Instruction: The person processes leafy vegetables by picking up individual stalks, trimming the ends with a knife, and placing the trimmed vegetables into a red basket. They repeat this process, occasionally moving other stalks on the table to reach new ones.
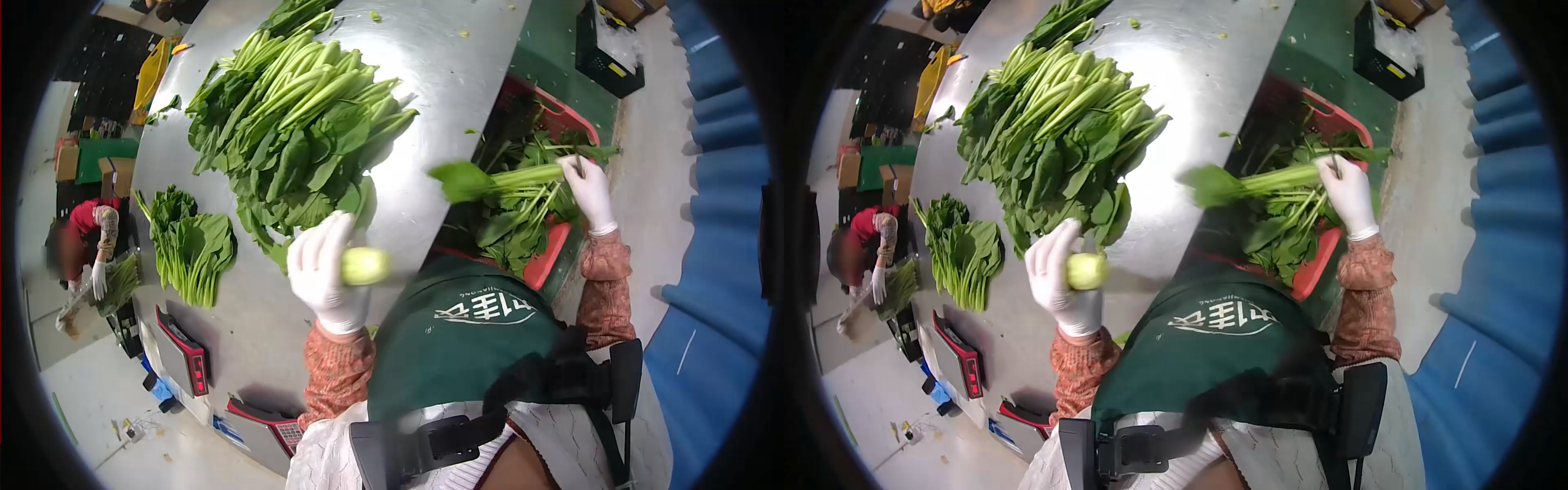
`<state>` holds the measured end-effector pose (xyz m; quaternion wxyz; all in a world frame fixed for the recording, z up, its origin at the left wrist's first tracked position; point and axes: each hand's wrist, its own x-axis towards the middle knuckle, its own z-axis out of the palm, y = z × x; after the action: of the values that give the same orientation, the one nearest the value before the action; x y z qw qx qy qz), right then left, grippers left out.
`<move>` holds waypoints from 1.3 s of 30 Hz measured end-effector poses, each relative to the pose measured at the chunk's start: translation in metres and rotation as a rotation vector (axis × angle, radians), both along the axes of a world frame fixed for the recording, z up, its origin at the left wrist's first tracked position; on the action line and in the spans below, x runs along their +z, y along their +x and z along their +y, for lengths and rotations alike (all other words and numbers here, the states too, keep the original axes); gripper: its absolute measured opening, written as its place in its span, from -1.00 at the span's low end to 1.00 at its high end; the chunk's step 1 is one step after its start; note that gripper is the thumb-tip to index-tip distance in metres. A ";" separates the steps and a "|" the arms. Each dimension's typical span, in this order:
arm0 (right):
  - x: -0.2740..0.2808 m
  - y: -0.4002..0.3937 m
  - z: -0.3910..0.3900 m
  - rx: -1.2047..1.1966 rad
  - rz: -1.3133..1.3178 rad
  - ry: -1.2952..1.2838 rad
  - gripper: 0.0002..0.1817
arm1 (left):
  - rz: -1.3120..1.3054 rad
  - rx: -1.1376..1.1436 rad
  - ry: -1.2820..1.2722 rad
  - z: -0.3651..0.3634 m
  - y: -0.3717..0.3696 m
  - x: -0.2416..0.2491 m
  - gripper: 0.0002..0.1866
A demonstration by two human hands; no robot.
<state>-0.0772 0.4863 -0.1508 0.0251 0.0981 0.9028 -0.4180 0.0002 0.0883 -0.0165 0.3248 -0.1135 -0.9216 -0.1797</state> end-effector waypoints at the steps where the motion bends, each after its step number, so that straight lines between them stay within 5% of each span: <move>1: -0.005 0.001 0.005 0.055 0.052 0.453 -0.71 | -0.003 0.055 0.046 -0.010 0.001 0.002 -0.62; 4: 0.018 -0.018 -0.028 0.108 0.087 0.133 -0.65 | -0.040 0.301 0.689 -0.042 0.006 0.004 -0.74; 5: 0.020 -0.028 -0.046 0.146 0.126 -0.084 -0.63 | 0.097 0.235 0.512 -0.068 -0.001 0.010 -0.81; 6: 0.022 -0.040 -0.068 0.191 0.101 -0.103 -0.61 | 0.085 0.351 0.767 -0.082 0.005 0.020 -0.73; 8: 0.039 -0.068 -0.117 0.335 0.165 -0.006 -0.63 | 0.362 0.219 1.290 -0.122 0.006 0.031 -0.56; 11: 0.034 -0.120 -0.179 0.509 0.349 -0.010 -0.63 | 0.515 -0.161 1.780 -0.196 0.033 0.035 -0.74; 15: 0.044 -0.176 -0.256 0.564 0.385 0.136 -0.54 | 0.438 -0.311 2.133 -0.243 0.069 0.003 -0.87; 21: 0.013 -0.209 -0.295 0.675 0.443 0.340 -0.57 | 0.617 -0.215 2.278 -0.261 0.094 -0.036 -0.85; 25: 0.017 -0.181 -0.270 0.816 0.366 0.294 -0.64 | 0.629 -0.132 2.262 -0.255 0.091 -0.032 -0.92; 29: 0.056 -0.130 -0.238 0.594 -0.104 -0.391 -0.68 | 0.554 0.053 1.953 -0.239 0.077 -0.014 -0.96; 31: 0.074 -0.119 -0.219 0.525 -0.219 -0.482 -0.70 | 0.468 0.153 1.812 -0.226 0.064 -0.004 -0.89; 33: 0.083 -0.108 -0.208 0.484 -0.181 -0.577 -0.71 | 0.407 0.369 1.574 -0.194 0.036 0.013 -0.83; 39: 0.108 -0.084 -0.186 0.424 -0.044 -0.644 -0.74 | 0.174 0.436 0.876 -0.116 -0.012 0.034 -0.79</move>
<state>-0.1607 0.3002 -0.0423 0.1599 -0.0945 0.7248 -0.6634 -0.0115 -0.0274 0.0173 0.4478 0.2142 -0.7312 -0.4679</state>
